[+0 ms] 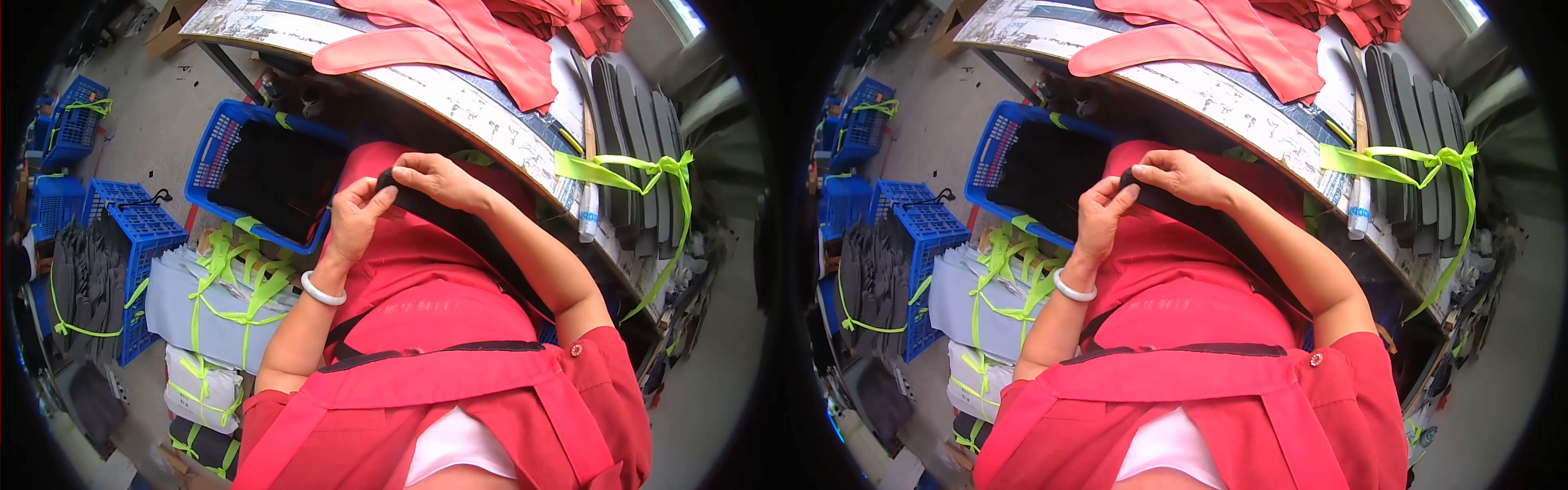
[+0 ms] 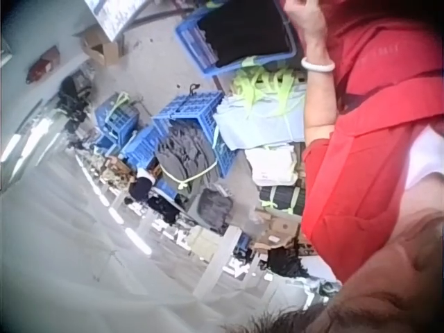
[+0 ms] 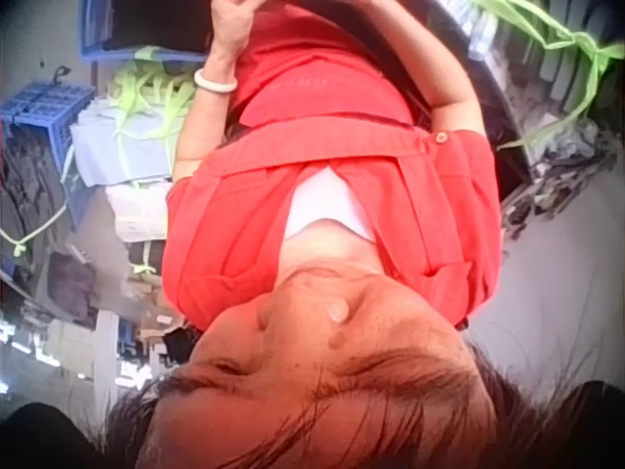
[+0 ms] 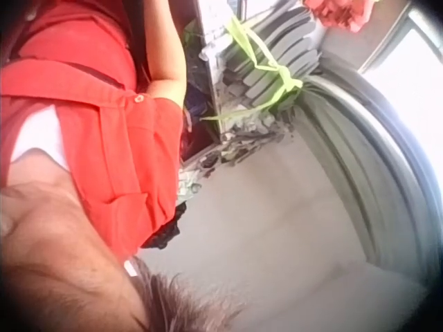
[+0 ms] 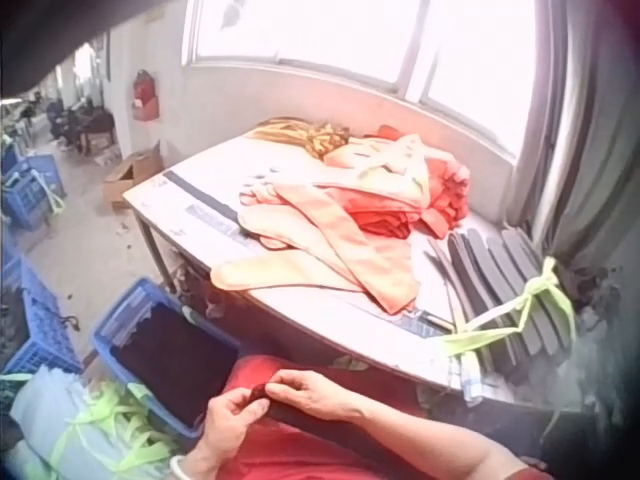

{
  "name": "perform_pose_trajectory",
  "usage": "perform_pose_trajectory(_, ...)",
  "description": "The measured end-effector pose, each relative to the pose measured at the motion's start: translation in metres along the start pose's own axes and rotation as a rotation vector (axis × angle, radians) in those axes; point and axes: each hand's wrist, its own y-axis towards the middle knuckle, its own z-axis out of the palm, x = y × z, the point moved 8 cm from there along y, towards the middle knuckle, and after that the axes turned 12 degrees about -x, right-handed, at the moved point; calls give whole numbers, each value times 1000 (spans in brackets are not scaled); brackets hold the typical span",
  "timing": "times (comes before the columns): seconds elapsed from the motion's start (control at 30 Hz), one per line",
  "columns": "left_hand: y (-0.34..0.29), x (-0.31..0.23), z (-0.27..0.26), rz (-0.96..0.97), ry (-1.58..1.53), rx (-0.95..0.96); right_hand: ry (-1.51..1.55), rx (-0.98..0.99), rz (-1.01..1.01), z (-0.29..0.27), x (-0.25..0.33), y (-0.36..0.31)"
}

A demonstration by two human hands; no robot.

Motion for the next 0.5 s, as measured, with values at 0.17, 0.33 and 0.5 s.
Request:
perform_pose_trajectory(0.17, 5, -14, -7, -185, -377, 112, -74, 21, 224, -25, -31, -34)
perform_pose_trajectory(0.33, 2, -31, 23, -101, -415, 261, 391, 257, 386, 22, -36, -51)
perform_pose_trajectory(0.5, 15, -87, 19, -202, -890, 350, -52, 129, 52, -19, 2, -39)
